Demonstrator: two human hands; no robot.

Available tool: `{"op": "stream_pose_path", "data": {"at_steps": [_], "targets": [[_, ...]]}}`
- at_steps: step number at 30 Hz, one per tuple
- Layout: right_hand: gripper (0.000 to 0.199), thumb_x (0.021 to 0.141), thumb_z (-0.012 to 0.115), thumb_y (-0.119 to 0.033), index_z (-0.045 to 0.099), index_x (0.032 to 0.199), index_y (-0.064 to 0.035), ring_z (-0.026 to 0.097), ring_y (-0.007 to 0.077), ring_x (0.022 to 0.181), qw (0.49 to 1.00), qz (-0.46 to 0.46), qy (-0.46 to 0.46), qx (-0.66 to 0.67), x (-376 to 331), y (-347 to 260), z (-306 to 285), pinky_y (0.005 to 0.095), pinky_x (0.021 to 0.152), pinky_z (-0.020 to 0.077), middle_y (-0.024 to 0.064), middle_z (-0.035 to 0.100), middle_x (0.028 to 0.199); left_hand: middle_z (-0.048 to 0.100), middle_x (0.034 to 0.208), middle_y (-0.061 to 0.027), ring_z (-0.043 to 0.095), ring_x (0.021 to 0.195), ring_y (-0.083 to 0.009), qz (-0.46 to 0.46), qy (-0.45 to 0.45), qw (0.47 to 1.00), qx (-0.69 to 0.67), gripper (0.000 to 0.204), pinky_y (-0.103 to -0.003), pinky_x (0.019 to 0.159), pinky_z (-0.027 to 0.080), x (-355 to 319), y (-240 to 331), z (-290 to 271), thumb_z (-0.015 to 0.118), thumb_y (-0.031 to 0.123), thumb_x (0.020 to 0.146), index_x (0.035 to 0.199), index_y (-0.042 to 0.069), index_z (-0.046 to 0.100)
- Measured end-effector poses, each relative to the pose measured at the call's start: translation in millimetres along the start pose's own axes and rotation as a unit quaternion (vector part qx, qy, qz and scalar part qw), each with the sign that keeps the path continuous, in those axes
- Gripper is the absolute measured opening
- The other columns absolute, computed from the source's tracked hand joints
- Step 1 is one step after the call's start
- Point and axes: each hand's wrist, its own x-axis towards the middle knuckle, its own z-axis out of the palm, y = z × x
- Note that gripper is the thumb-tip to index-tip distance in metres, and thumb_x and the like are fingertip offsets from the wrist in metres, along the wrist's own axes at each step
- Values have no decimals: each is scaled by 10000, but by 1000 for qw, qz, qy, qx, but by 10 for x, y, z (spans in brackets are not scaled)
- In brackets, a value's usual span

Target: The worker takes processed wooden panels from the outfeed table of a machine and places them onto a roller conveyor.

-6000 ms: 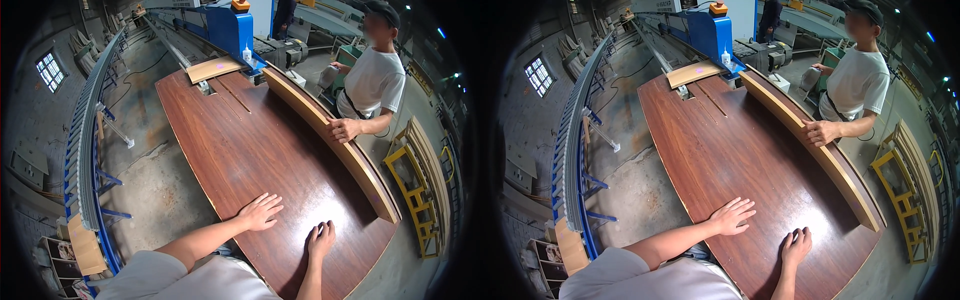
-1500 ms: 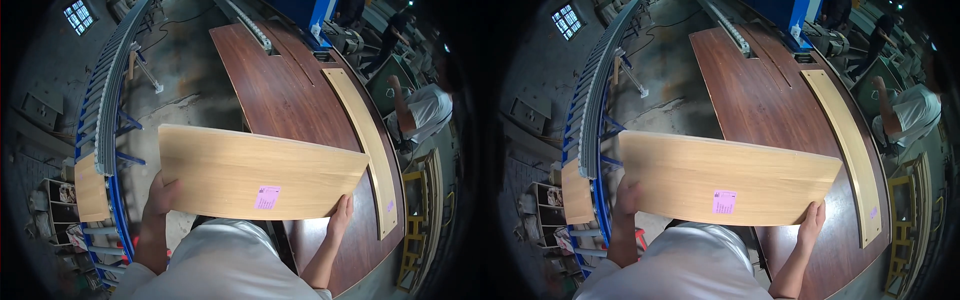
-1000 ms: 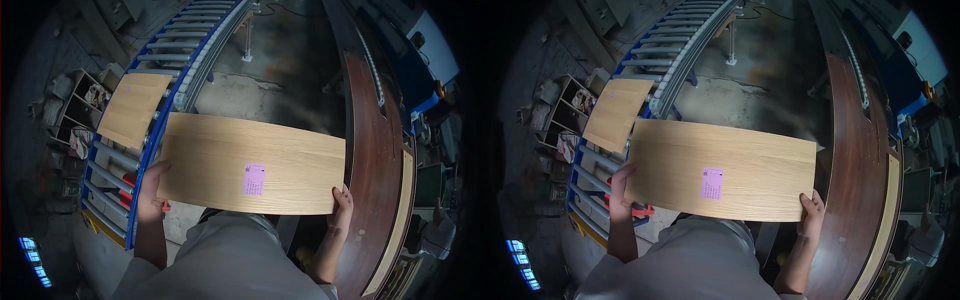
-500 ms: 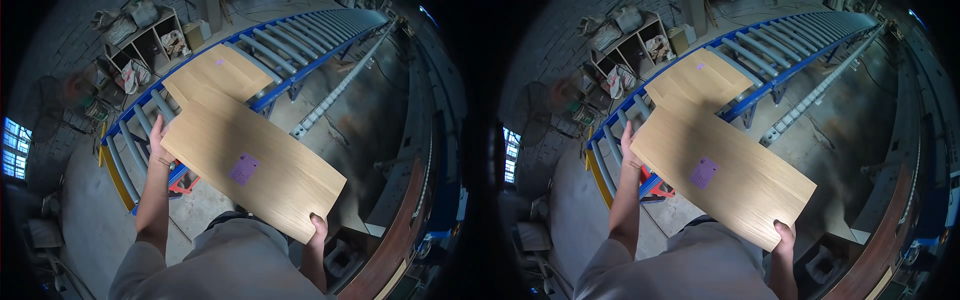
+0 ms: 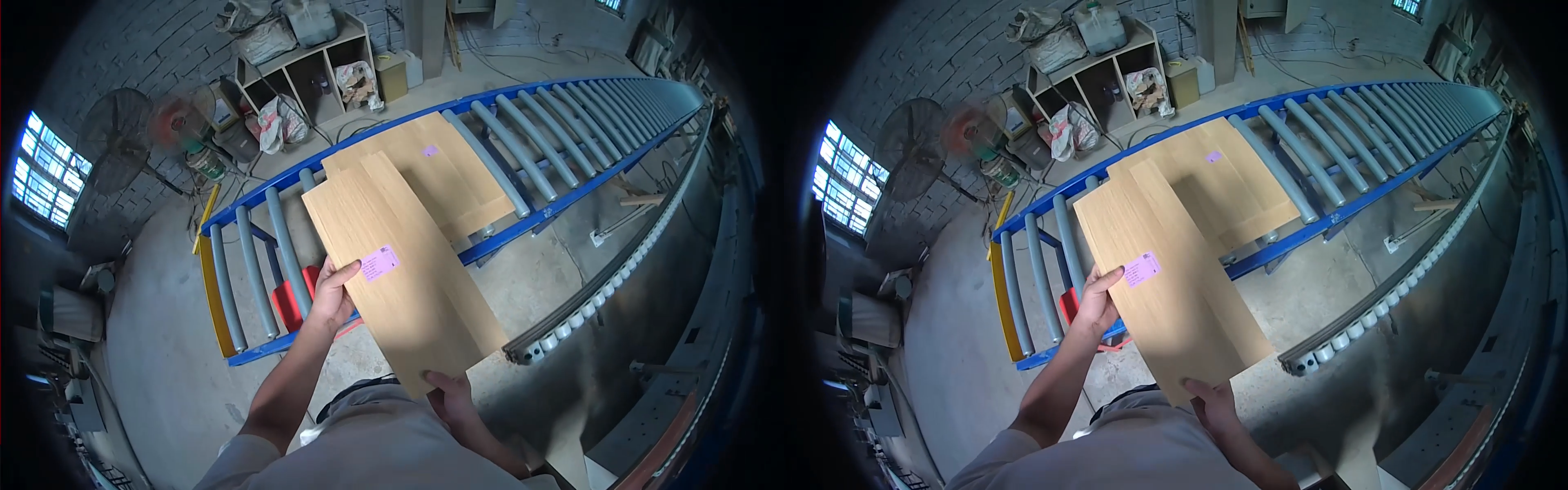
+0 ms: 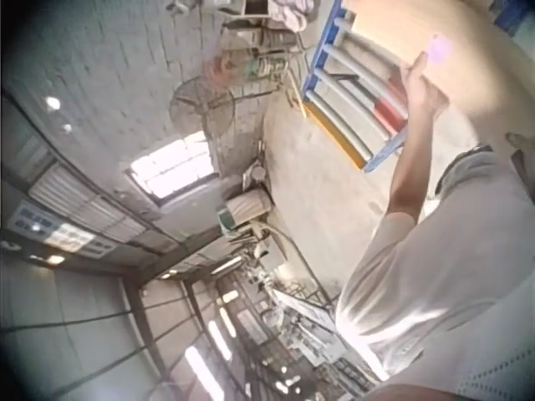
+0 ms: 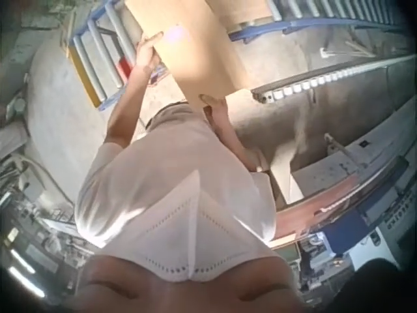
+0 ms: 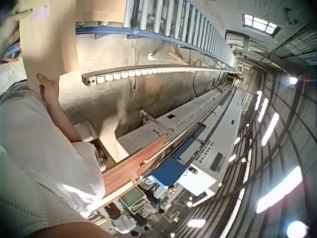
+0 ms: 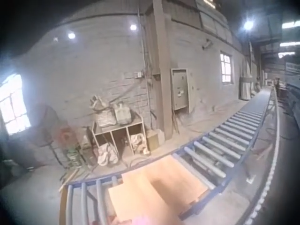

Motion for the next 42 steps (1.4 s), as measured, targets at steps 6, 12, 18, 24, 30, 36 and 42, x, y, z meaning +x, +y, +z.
{"op": "stream_pose_path", "data": {"at_steps": [6, 12, 18, 24, 30, 36, 42], "targets": [[446, 820, 590, -6, 448, 1242, -30, 594, 221, 1032, 997, 1, 8, 79, 909, -264, 125, 367, 843, 531, 84, 563, 1117, 604, 1146, -105, 639, 967, -238, -78, 8, 997, 22, 416, -372, 882, 518, 836, -62, -385, 574, 187, 924, 1302, 71, 442], [391, 837, 559, -55, 463, 1214, -28, 635, 207, 924, 997, 16, 66, 30, 1960, -250, 90, 318, 719, 553, 91, 589, 1082, 633, 1099, -155, 621, 1003, -217, -197, 77, 842, 497, 399, -350, 847, 499, 171, -673, -2007, 577, 230, 925, 1285, 76, 499], [336, 845, 574, -57, 515, 1176, -53, 659, 196, 860, 998, -20, 53, -8, 3075, -263, -257, 326, 684, 577, 72, 629, 979, 623, 766, -53, 597, 661, -178, -543, 328, 693, 343, 264, -347, 581, 497, -2114, -799, -3316, 612, 286, 888, 1086, 112, 628], [298, 854, 586, -42, 548, 1147, -84, 657, 184, 861, 999, 50, 7, -11, 3753, 57, -121, 305, 655, 565, 49, 642, 1021, 651, 998, -69, 640, 783, -217, -494, 450, 709, 227, 284, -382, 638, 527, -2855, -641, -3241, 553, 217, 920, 1190, 129, 553], [266, 838, 635, -64, 582, 1093, -118, 648, 156, 844, 990, 137, 3, -10, 4307, 694, -254, 304, 676, 559, 9, 659, 978, 655, 1029, -79, 654, 823, -194, -389, 434, 798, 152, 360, -334, 652, 530, -2555, -593, -2783, 547, 181, 926, 1270, 83, 503], [236, 856, 641, -98, 588, 1083, -134, 648, 161, 843, 983, 175, 57, 12, 4455, 913, -326, 318, 696, 564, 10, 658, 972, 600, 1127, -104, 588, 975, -224, -344, 408, 838, 115, 439, -400, 813, 490, -3084, -620, -2964, 583, 266, 909, 1285, 65, 478], [244, 866, 626, -73, 566, 1096, -130, 655, 176, 897, 992, 110, 57, 0, 4484, 744, -385, 364, 763, 579, 26, 658, 973, 581, 1182, -130, 576, 1079, -286, -331, 400, 846, 119, 429, -441, 909, 497, -3116, -590, -3164, 539, 272, 947, 1301, 38, 473]]}}
